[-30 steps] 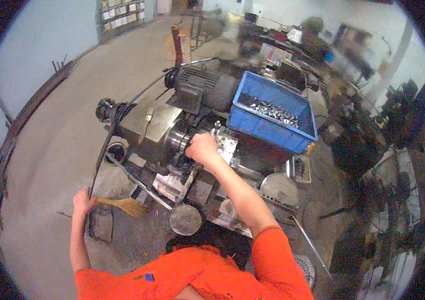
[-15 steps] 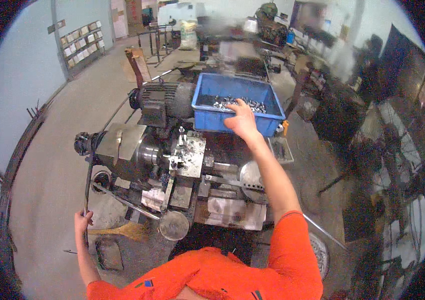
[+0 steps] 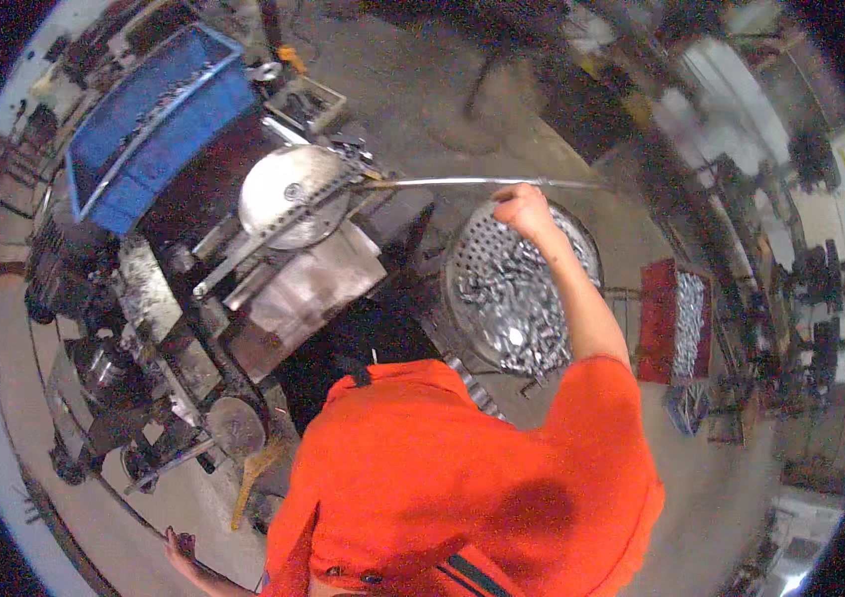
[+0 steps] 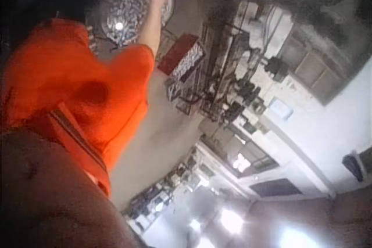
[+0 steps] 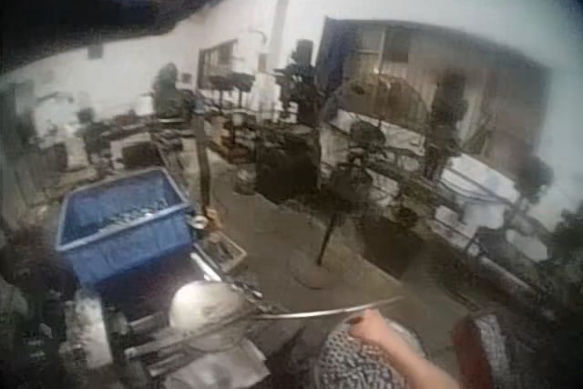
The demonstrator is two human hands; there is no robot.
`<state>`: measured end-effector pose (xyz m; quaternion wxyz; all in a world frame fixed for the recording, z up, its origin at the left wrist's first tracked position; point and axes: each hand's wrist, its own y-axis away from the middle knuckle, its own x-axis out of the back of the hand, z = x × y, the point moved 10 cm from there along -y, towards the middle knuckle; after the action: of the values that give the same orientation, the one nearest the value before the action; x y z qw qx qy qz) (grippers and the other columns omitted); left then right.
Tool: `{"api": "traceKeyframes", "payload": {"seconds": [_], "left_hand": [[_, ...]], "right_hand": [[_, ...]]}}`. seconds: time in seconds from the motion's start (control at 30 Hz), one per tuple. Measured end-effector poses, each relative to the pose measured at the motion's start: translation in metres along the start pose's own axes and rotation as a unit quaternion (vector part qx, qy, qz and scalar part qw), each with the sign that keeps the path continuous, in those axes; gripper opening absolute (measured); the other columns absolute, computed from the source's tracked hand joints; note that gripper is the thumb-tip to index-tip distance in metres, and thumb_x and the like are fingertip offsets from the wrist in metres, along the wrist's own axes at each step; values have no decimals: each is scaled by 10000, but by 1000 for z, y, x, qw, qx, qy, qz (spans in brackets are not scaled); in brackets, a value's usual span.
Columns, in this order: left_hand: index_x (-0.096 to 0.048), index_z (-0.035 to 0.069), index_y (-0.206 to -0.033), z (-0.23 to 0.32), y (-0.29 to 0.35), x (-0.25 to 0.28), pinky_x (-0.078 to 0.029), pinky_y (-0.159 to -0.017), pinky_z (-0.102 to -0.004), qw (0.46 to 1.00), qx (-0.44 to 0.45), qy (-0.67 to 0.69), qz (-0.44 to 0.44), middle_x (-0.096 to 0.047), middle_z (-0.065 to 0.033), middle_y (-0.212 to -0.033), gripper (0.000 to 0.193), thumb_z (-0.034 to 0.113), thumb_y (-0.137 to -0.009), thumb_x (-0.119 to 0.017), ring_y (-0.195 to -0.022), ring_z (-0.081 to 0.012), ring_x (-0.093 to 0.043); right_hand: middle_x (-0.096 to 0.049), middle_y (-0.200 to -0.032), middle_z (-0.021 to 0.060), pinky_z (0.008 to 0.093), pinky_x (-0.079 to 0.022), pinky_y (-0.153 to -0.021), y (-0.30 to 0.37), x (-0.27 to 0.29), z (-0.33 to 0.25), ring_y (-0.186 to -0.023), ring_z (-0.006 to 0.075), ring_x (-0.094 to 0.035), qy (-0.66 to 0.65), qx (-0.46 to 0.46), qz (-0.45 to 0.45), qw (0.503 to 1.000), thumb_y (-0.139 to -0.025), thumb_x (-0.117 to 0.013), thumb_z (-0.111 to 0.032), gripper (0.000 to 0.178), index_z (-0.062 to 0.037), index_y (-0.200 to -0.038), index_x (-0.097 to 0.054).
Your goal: The person operates a metal turning lathe, repeatedly inserting small metal parts into the chuck, engaging the machine with a lever, and removing finished parts. The person places the processed parts into a blue bin and continues the cycle.
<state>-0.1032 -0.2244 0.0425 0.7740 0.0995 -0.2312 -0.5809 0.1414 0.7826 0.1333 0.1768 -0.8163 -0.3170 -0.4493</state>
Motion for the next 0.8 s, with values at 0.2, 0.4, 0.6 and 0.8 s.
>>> {"api": "traceKeyframes", "payload": {"seconds": [0.2,0.4,0.6,0.8], "left_hand": [[-581,-33,-1004,34,31,-20,-462,-601,-312,994,-47,-70,65,-542,-81,-680,340,243,-816,-640,-600,-175,-524],[-568,-45,-1040,26,23,-2,-480,-581,-346,989,-64,-83,101,-551,-120,-685,366,213,-798,-659,-598,-197,-548],[-545,-50,-1016,4,-7,13,-493,-537,-365,998,-43,-21,41,-541,-157,-683,394,217,-766,-692,-594,-247,-553],[-547,-50,-1009,3,-6,23,-491,-512,-360,997,-50,-22,59,-527,-130,-676,387,218,-768,-689,-539,-206,-519]], "right_hand": [[-646,-753,138,342,-502,-725,61,-53,67,-743,307,-621,132,-14,-56,990,-568,-600,-215,240,-116,-768,-691],[-640,-850,166,362,-491,-785,65,-126,92,-860,300,-615,281,-89,-187,937,-616,-543,-227,235,-98,-759,-679],[-626,-932,179,352,-481,-810,56,-124,59,-926,313,-590,311,-73,-209,924,-642,-566,-261,334,-24,-862,-649],[-646,-863,122,342,-487,-789,45,-119,83,-890,280,-603,228,-61,-122,964,-618,-592,-254,229,-105,-763,-689]]}}
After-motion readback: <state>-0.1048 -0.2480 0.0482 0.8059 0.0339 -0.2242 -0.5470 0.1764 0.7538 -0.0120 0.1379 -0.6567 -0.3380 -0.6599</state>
